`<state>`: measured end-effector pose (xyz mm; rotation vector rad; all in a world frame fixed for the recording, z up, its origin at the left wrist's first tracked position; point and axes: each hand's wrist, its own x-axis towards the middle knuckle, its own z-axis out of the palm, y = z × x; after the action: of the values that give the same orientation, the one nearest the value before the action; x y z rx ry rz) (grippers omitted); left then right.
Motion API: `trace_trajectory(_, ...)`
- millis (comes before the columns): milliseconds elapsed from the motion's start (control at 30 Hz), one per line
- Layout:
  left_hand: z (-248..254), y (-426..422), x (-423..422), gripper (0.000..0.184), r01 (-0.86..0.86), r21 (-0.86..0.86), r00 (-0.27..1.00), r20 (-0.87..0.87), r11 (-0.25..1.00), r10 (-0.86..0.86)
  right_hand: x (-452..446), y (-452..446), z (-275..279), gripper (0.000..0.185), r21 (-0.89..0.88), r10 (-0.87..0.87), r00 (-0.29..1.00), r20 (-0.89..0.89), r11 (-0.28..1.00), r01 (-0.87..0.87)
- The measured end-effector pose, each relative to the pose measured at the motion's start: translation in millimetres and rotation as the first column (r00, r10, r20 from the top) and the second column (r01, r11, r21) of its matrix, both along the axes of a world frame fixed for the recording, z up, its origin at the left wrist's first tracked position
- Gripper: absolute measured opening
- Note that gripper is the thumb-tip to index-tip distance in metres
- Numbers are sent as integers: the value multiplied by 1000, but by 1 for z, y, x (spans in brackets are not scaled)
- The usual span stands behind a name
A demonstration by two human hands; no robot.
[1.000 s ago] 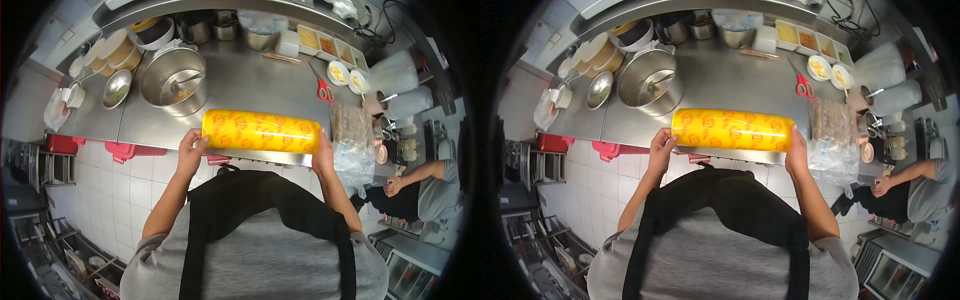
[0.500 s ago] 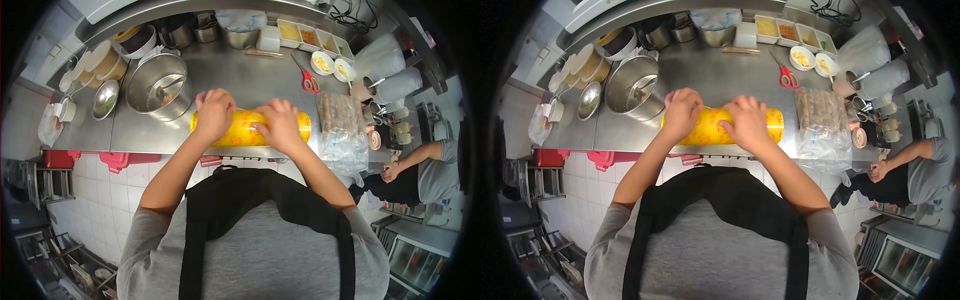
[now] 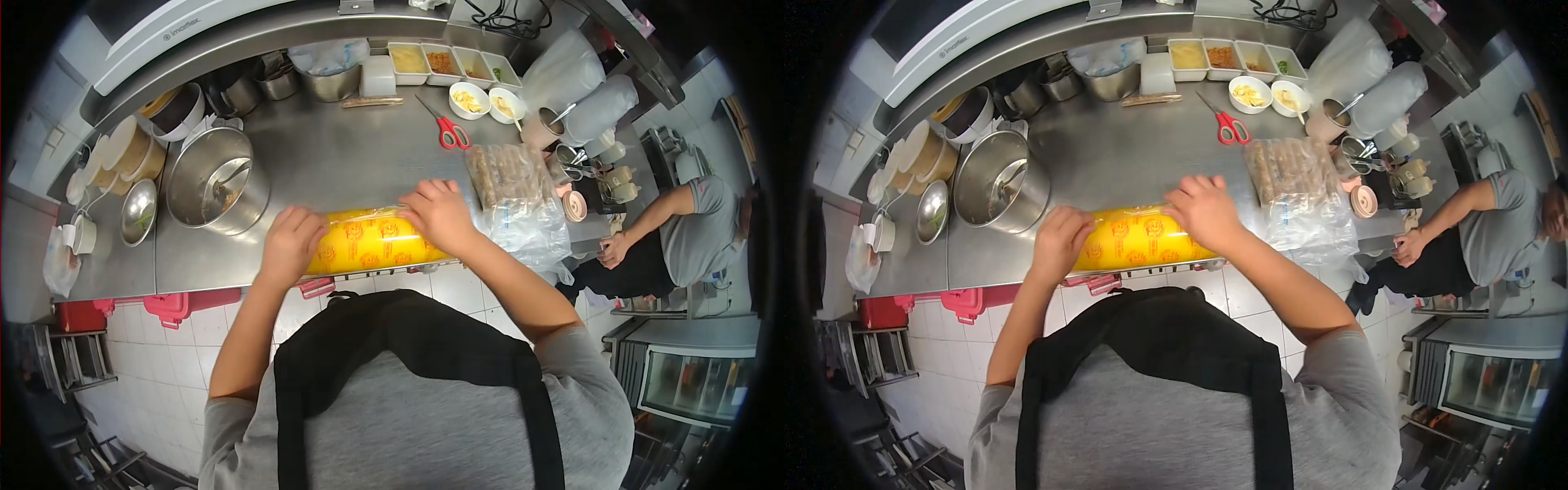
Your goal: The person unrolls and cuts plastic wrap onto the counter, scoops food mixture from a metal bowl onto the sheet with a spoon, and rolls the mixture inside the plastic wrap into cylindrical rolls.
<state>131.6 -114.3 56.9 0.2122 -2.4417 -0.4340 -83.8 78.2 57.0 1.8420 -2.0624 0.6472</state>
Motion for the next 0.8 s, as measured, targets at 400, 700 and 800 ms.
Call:
trace_trajectory(400,-1,28,67,10,-116,61,992,60,991,112,15,82,-1,14,-68,-67,933,354,993,97)
trace_trajectory(700,37,-5,66,12,-38,357,958,280,933,-68,-15,80,6,19,85,-252,488,836,937,338)
trace_trajectory(800,46,-7,63,9,-61,362,956,289,930,-50,-7,88,28,28,81,-82,686,723,996,35)
